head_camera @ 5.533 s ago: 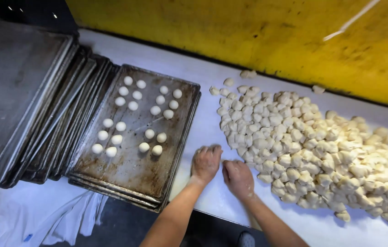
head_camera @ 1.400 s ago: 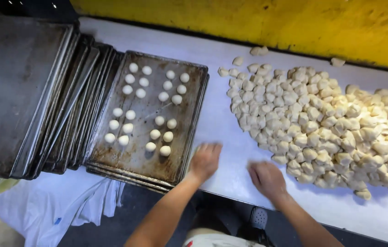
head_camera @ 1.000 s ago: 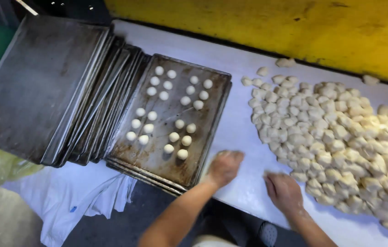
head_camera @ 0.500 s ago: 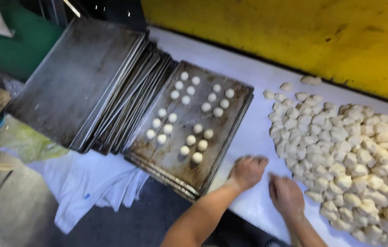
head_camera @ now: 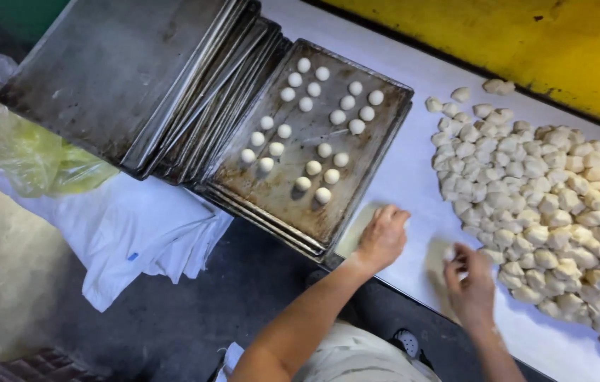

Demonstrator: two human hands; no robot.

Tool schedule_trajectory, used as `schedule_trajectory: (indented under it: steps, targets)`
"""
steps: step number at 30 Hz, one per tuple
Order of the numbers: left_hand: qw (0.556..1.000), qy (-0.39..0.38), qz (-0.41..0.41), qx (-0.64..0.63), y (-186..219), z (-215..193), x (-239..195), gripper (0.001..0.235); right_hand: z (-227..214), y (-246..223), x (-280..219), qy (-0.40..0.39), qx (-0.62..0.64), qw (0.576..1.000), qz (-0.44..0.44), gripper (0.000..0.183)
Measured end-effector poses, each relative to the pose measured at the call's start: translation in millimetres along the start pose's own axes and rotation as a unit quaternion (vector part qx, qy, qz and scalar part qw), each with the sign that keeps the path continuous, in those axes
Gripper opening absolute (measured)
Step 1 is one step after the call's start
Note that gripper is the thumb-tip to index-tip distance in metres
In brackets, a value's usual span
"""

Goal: The person rolls small pieces of dough into balls on a white countertop and places them onto a metal baking tray. The person repeatedly picks up dough pieces, rolls them between their palms, and arranges them in rows on the tray.

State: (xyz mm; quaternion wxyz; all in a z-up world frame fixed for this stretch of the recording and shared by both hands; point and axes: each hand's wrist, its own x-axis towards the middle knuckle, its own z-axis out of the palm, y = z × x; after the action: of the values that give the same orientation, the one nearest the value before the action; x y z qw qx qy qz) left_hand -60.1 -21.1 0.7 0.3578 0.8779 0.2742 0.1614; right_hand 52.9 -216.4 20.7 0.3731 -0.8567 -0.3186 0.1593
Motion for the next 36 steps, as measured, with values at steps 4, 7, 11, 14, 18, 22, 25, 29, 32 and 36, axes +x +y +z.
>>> schedule_trajectory:
  steps: [4,7,11,14,18,22,25,29,32,36]
  targets:
    - [0.992,0.114,0.05,0.035,-37.0,25.3,14.5,0.012,26.0,-1.8,37.5,0.095,-0.129,0.955,-0.249,0.029]
    - [0.992,0.086,0.079,0.043,-44.0,-46.8,16.0,0.035,31.2,-8.5,58.4,0.061,-0.164,0.963,-0.207,0.053]
    - [0.97,0.237,-0.043,-0.022,-90.3,-205.9,-25.6,0.032,49.5,-59.2,-0.2,0.045,-0.089,0.987,-0.123,0.035]
    - [0.933,0.27,-0.086,0.222,-169.9,-287.4,-45.8,0.025,128.2,-134.7,-13.3,-0.118,0.022,0.992,-0.025,0.019]
    - [0.891,0.19,-0.207,0.355,-204.9,-295.8,-38.0,0.031,157.3,-175.3,-0.2,-0.128,0.044,0.988,0.079,0.03]
    - [0.903,0.15,-0.283,0.285,-201.2,-297.0,-29.4,0.033,155.4,-183.4,-2.3,-0.105,0.153,0.969,0.163,0.038]
    - [0.907,0.141,-0.315,0.24,-199.2,-292.9,-27.5,0.033,151.4,-165.1,5.2,-0.08,0.216,0.949,0.214,0.04]
    - [0.937,0.189,-0.288,0.051,-144.1,-317.5,-59.3,0.04,141.7,-150.5,16.4,-0.076,0.32,0.91,0.253,0.061]
    - [0.887,0.345,-0.282,-0.12,-122.0,-281.9,-137.7,0.02,137.9,-163.6,2.2,-0.126,0.355,0.895,0.24,0.078]
    - [0.734,0.208,-0.491,-0.421,-113.2,-217.1,-163.6,0.059,133.7,-175.9,-30.4,-0.146,0.357,0.882,0.271,0.085]
